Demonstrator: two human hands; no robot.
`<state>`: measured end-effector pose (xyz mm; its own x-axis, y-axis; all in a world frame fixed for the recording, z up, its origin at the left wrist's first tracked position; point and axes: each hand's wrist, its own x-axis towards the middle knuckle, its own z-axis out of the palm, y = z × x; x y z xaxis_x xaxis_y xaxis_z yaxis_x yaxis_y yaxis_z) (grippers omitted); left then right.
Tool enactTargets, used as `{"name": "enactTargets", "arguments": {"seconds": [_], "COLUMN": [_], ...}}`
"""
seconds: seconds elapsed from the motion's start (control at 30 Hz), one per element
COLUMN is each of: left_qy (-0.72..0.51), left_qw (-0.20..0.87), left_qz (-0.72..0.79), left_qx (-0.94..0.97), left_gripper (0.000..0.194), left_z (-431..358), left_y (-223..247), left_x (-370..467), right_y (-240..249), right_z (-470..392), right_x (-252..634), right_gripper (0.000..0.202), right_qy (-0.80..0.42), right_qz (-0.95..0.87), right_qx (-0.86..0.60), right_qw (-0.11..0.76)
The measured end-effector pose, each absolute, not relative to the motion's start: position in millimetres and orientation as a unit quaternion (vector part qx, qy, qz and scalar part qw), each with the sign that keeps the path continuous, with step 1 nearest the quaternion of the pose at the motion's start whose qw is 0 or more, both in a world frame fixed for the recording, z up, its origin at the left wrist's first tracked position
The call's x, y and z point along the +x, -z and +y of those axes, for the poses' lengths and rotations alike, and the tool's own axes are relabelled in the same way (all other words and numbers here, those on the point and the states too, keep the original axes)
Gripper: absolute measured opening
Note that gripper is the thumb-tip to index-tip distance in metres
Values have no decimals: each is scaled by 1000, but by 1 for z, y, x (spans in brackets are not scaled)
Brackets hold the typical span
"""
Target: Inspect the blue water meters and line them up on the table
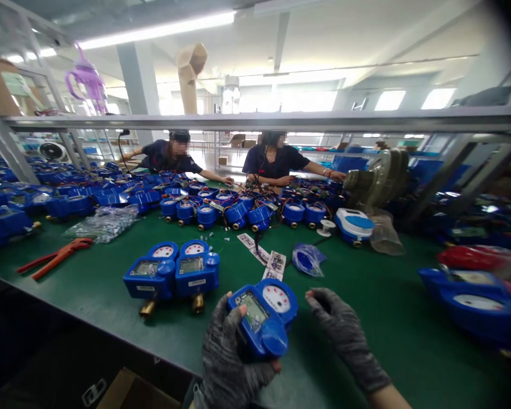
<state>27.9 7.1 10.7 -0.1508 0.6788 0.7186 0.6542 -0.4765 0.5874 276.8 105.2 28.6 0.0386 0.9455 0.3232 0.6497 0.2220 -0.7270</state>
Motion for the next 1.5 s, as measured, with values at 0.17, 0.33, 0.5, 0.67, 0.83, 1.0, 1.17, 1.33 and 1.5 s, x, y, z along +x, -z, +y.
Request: {"name": "enactTargets", "arguments": {"seconds": [0.17, 0.33, 0.5, 0.67, 0.83, 1.0, 1.17, 1.33, 1.5], "left_qy": [-561, -541, -547, -547, -534, -540, -544, -538, -539], "left_qw": [85, 96, 95, 96, 26, 21, 20, 15, 1], "left_qz": [506, 496, 507, 509, 490, 507, 514, 531, 524], "left_qx": [649, 672, 659, 658, 688, 671, 664, 655, 660], "left_gripper": [75, 67, 65, 53, 50, 52, 55, 57, 56], "left_z": [6, 7, 14, 12, 4, 3, 0, -2, -2], "left_y": [-21, -27, -21, -22, -32, -30, -29, -26, -26], "left_x": [22, 15, 4, 2, 15, 20, 24, 28, 28], "right_y": [-39, -35, -39, -46, -44, -38, -34, -37, -38], "right_z": [34, -2, -17, -26, -23, -24, -27, -29, -31], "right_x": [245, 215, 202, 191, 191, 190, 185, 181, 180], "right_gripper": [15, 11, 7, 7, 10, 10, 13, 17, 21], "right_qy": [-123, -83, -106, -106, -64, -33, -22, 7, 101], "right_qz": [-689, -712, -721, -755, -763, -768, -756, -756, -789], "right_qx": [-532, -514, -489, -436, -447, -473, -502, -526, -495], "right_qw": [478, 472, 479, 478, 463, 431, 420, 390, 351]}}
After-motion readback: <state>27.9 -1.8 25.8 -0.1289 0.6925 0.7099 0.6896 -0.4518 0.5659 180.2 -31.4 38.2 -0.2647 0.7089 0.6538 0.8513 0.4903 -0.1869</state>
